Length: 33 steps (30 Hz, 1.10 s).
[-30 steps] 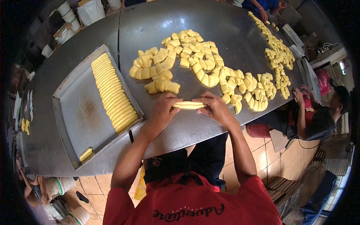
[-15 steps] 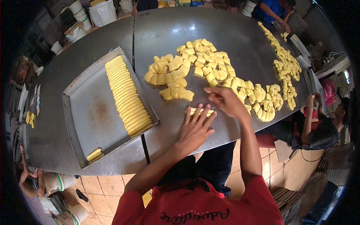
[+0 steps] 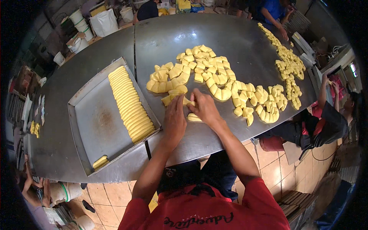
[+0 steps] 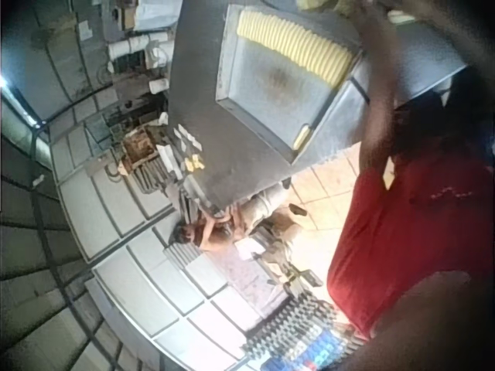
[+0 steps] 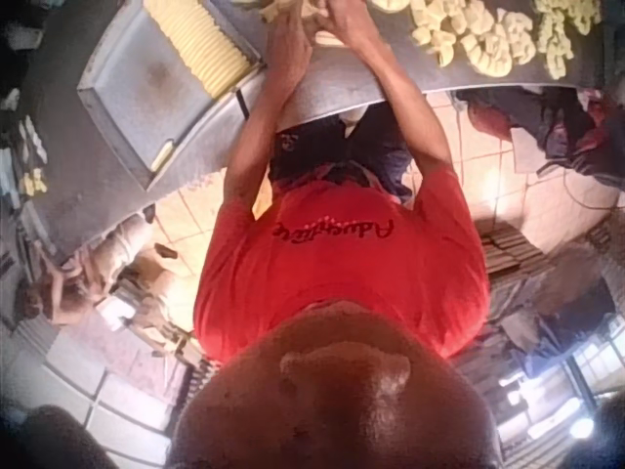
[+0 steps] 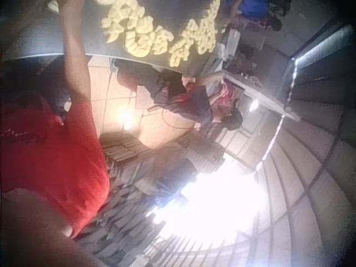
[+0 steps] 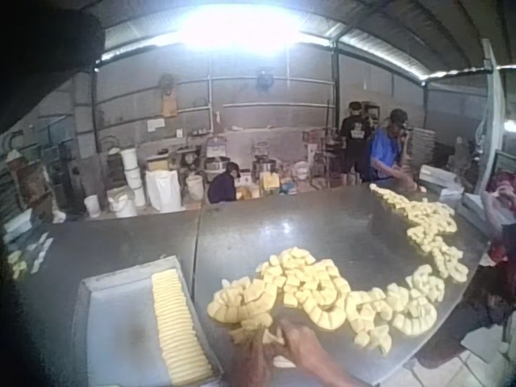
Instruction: The person shapes pieces of dough into elongated rolls by hand and arranges them in rows on a baking tray.
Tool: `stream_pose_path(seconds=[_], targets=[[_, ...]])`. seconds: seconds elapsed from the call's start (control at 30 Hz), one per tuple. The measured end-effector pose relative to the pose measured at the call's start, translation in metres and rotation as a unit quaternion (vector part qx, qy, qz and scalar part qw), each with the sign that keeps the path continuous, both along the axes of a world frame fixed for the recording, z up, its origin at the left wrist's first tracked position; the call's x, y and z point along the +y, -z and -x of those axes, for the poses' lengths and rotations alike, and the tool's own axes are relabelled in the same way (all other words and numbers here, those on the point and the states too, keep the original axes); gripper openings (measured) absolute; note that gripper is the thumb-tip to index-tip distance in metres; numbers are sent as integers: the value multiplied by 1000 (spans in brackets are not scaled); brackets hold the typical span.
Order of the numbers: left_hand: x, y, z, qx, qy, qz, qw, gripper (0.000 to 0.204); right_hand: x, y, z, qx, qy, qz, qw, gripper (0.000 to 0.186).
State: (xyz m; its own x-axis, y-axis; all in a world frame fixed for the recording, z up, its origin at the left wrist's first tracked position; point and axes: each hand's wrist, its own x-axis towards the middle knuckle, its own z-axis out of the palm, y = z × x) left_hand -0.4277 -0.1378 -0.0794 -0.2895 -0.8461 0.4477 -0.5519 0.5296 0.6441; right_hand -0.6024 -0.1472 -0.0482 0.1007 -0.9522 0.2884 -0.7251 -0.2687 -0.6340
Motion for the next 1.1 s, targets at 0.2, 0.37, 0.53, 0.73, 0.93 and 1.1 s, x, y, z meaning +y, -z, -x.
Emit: stream_pose_path(seconds=[0.2, 0.37, 0.53, 0.73, 0.93, 1.1], targets=[[-3, 3, -5, -53, 0, 5, 999, 51, 40, -41, 39, -1, 46, -57, 997, 31], [-1, -5, -2, -75, -12, 23, 997, 52, 58, -64, 38, -85, 79, -137, 984, 23], [-14, -11, 4, -126, -60, 47, 989, 54, 50, -63, 27, -101, 44, -74, 991, 20], [-19, -17, 1, -86, -76, -12, 993, 47, 40, -46, 38, -230, 63, -108, 965, 17], [-23, 5, -7, -48, -102, 47, 993, 45, 23, -22, 37, 69, 45, 8, 997, 26], [-7, -2, -4, -13, -92, 46, 995, 46, 0, -17, -8, 57, -86, 25, 994, 34]])
